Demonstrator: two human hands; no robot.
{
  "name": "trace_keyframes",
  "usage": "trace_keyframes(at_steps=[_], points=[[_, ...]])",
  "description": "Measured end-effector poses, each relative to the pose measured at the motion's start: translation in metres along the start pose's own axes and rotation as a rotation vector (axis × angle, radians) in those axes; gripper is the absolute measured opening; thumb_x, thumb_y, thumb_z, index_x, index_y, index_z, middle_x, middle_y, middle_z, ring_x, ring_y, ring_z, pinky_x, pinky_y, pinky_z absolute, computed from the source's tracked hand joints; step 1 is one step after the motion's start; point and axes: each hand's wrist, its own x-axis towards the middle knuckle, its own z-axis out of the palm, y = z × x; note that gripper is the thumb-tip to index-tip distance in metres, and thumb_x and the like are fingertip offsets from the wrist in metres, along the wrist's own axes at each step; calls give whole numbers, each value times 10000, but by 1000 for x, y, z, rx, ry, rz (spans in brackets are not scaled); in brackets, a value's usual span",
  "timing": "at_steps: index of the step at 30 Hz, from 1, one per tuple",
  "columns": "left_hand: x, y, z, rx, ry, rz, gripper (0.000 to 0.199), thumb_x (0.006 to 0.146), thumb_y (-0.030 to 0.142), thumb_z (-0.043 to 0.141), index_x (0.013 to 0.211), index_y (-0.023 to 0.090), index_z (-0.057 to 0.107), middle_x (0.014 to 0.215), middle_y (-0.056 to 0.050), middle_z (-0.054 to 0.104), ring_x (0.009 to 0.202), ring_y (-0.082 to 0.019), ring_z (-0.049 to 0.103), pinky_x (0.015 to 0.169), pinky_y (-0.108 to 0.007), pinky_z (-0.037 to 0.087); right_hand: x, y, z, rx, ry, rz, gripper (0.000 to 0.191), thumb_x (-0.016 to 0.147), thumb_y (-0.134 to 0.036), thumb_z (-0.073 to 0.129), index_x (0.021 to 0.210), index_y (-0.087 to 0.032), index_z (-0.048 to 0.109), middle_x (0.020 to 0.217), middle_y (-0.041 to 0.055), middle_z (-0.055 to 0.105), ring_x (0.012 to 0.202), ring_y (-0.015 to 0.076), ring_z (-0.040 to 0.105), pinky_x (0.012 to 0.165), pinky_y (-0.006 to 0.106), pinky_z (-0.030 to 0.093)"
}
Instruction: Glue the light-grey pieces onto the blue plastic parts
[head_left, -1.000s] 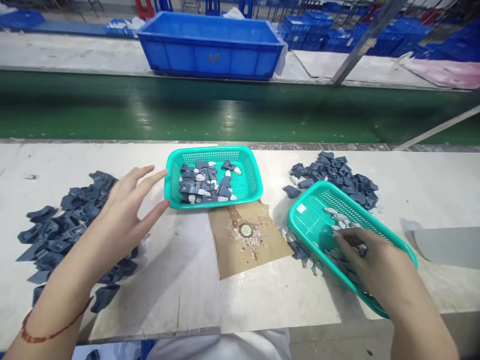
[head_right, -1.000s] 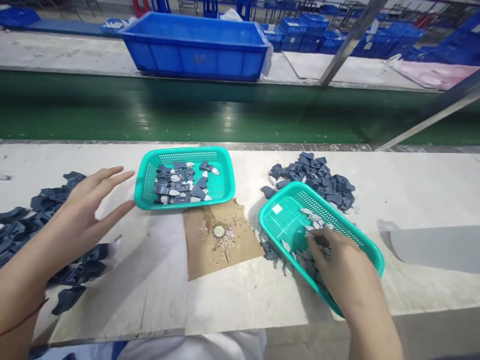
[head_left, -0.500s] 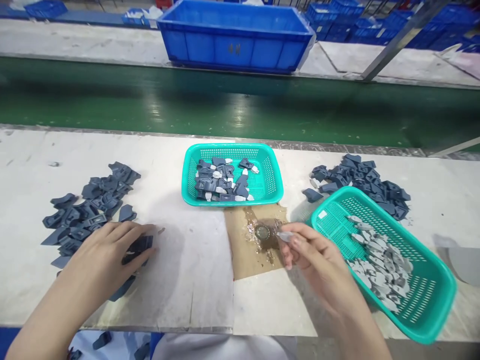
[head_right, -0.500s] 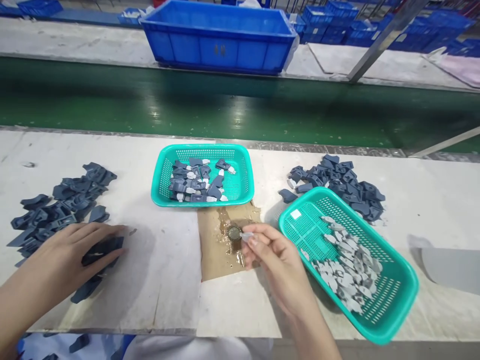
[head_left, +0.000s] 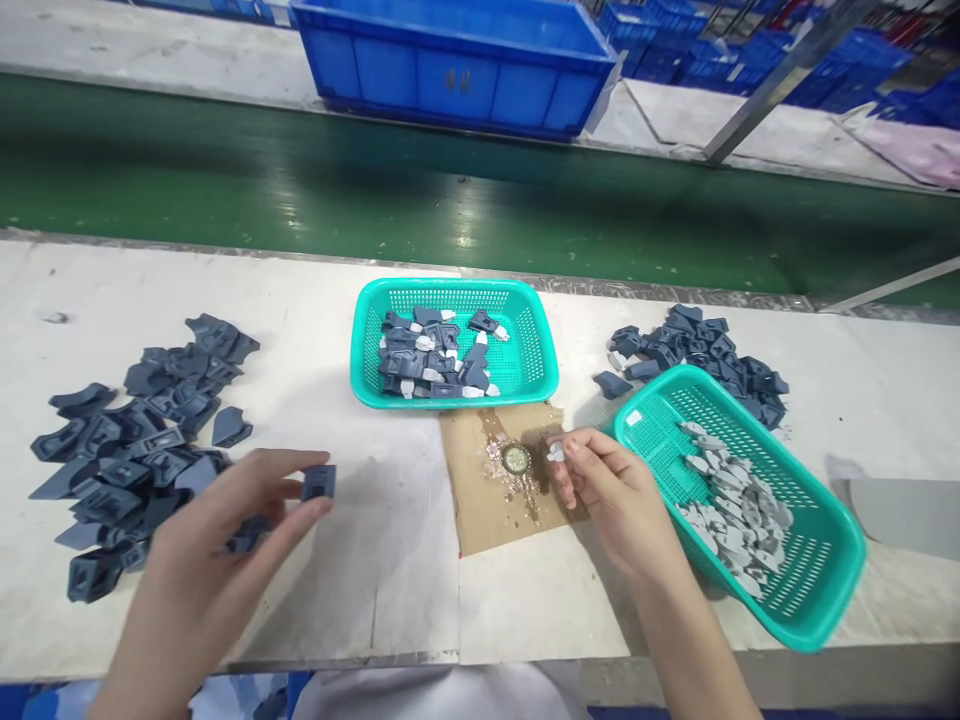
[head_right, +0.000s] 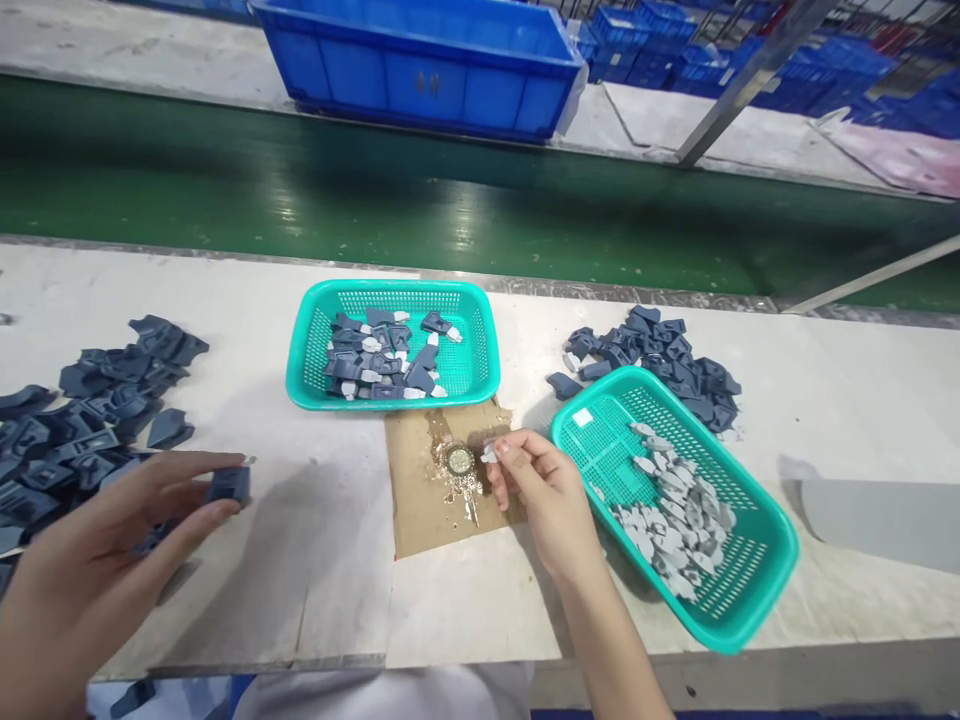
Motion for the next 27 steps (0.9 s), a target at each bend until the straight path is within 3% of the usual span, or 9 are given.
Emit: trace_keyframes(at_steps=[7, 11, 15, 20, 23, 27], points=[[-4, 8, 42, -614, -316, -219, 261, 909, 452, 681, 1078, 253, 697, 909, -42, 676, 749, -182, 623, 634, -270, 477, 0, -1, -7, -294, -82, -114, 273, 891, -451, 718, 1027, -219, 764, 807, 43, 730, 711, 181, 670, 683, 323, 566], [-4, 8, 60, -759, -437, -239, 252, 894, 397, 727, 1091, 253, 667, 1057, -50, 690, 810, -162, 613, 724, -259, 505, -6, 2, -7, -485, -71, -197, 235, 949, -418, 662, 1064, -220, 714, 917, 55, 752, 817, 205, 709, 733, 336, 584], [-9, 15, 71, -778, -443, -221, 270, 964, 397, 629, 1184, 242, 656, 1102, -68, 708, 892, -186, 635, 787, -278, 512, -8, 1, -7, -748, -147, -380, 146, 1002, -332, 598, 979, -219, 688, 1054, 71, 761, 909, 218, 717, 815, 352, 567], [-12, 24, 82, -656, -506, -128, 344, 998, 367, 558, 1307, 219, 588, 1236, -109, 713, 1094, -230, 654, 953, -337, 503, -5, -2, -5, -911, -222, -563, 113, 1021, -203, 543, 999, -203, 654, 985, 82, 749, 940, 227, 712, 840, 359, 558], [-12, 25, 88, -627, -528, -103, 277, 1002, 345, 545, 1249, 223, 578, 1262, -108, 714, 1156, -235, 657, 972, -341, 509, -5, -2, -5, -929, -234, -599, 110, 1022, -176, 539, 1024, -205, 644, 1006, 83, 751, 962, 225, 714, 853, 359, 557], [-13, 24, 93, -603, -532, -71, 210, 985, 331, 560, 1143, 212, 630, 1165, -89, 739, 1065, -222, 685, 927, -329, 528, -5, 0, -7, -928, -229, -629, 90, 1016, -174, 559, 1033, -211, 639, 1024, 74, 754, 981, 221, 715, 862, 351, 554]])
